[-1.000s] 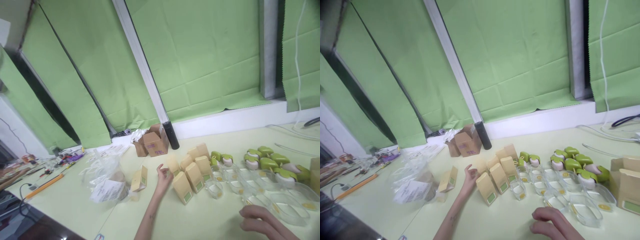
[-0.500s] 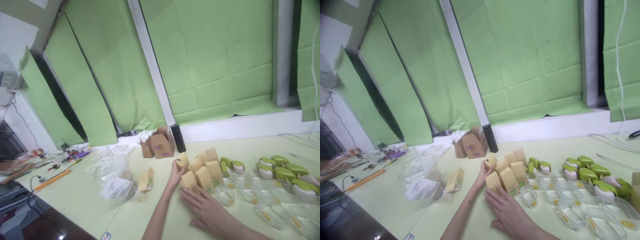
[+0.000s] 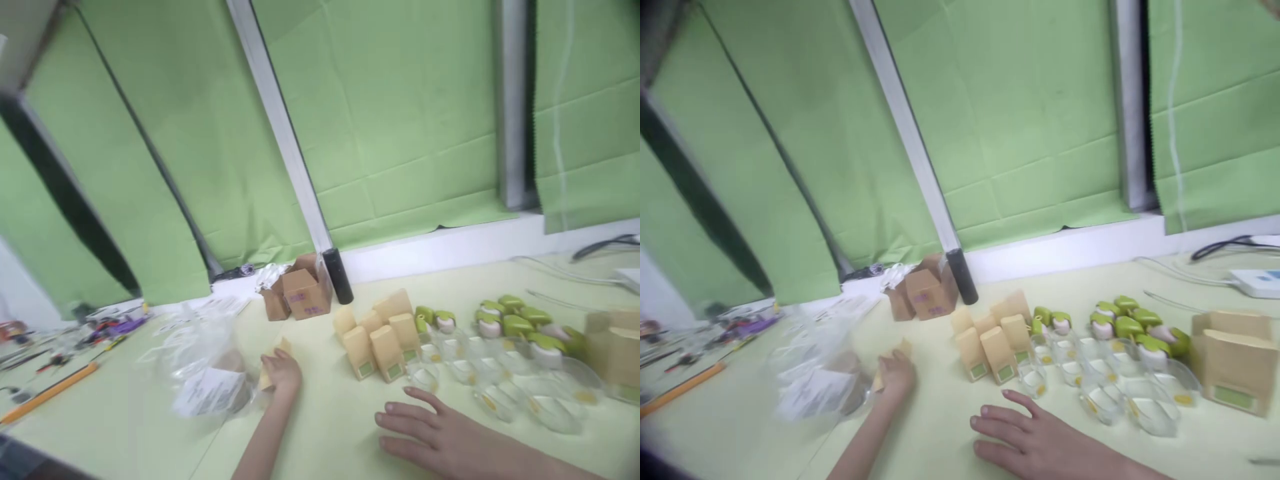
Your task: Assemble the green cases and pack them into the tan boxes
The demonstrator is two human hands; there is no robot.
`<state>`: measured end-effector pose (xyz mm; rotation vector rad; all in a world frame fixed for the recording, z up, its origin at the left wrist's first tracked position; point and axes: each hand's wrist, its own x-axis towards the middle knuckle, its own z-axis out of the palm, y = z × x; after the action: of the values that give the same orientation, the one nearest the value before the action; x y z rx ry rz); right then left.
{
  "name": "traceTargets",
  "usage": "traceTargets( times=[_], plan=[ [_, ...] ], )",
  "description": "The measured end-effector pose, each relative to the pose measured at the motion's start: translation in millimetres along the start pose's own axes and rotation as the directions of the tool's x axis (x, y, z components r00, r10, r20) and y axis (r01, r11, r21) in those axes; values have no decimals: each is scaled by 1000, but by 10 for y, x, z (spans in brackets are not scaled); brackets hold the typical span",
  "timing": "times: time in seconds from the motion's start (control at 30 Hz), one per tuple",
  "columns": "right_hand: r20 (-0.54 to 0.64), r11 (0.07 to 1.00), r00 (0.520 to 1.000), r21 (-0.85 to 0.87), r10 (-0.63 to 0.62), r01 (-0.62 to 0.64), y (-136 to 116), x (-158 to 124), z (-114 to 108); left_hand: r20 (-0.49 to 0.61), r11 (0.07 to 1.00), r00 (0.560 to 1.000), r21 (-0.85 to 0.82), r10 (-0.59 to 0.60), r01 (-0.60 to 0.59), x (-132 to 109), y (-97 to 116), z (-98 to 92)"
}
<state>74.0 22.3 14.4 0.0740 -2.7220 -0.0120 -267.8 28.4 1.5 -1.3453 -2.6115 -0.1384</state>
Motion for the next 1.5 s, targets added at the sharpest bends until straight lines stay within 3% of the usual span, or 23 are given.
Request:
traceTargets(
  times=[0.17, 0.27, 0.37, 0.4, 0.43, 0.5, 0.57, 0.67, 0.77, 0.87, 0.93, 1.03, 1.1, 1.27, 1.43, 1.5],
  plan=[
    [32, 970, 979, 134, 201, -203, 5, -310, -200, -10, 989, 993, -93, -118, 116, -125, 85, -67],
    [-54, 942, 953, 178, 299, -285, -48, -487, -252, -65, 982, 993, -169, -97, 85, -218, 58, -348],
    [-127, 937, 936, 172, 328, -305, -119, -631, -270, -195, 932, 978, -363, -76, -1, -489, 171, -718],
    [-157, 940, 932, 152, 327, -304, -139, -668, -260, -215, 757, 969, -652, -125, -47, -623, 275, -821],
    [-191, 946, 929, 125, 318, -299, -155, -697, -242, -147, 517, 983, -853, -111, -69, -769, 411, -899],
    [-269, 961, 923, 61, 276, -270, -179, -736, -190, 65, 133, 998, -989, -16, 66, -1065, 750, -967],
    [-332, 969, 914, -5, 231, -247, -189, -754, -138, 212, -73, 955, -970, 205, 231, -1316, 1099, -927],
    [-332, 962, 926, -133, 182, -236, -178, -766, -99, 310, -97, 844, -917, 437, 387, -1557, 1489, -750],
    [-218, 939, 968, -290, 126, -187, -152, -790, -93, 326, -90, 772, -893, 545, 441, -1660, 1691, -548],
    [-198, 931, 971, -312, 133, -191, -142, -821, -68, 320, -107, 759, -885, 567, 454, -1689, 1785, -392],
    [-226, 942, 949, -204, 220, -267, -147, -838, -27, 273, -142, 769, -894, 578, 424, -1699, 1811, -306],
    [-203, 873, 853, 25, 481, -487, -164, -865, 59, 222, -172, 751, -897, 622, 407, -1716, 1800, -185],
    [-194, 816, 795, 67, 575, -574, -172, -890, 123, 222, -162, 738, -898, 637, 409, -1730, 1773, -114],
    [-335, 853, 794, 58, 507, -519, -154, -968, 272, 212, -129, 757, -922, 618, 364, -1756, 1710, -51],
    [-423, 830, 716, 229, 556, -509, -101, -992, 375, 229, -136, 686, -890, 691, 435, -1807, 1737, -64],
    [-466, 832, 693, 242, 551, -499, -93, -987, 377, 208, -161, 677, -884, 706, 440, -1829, 1756, -62]
  ],
)
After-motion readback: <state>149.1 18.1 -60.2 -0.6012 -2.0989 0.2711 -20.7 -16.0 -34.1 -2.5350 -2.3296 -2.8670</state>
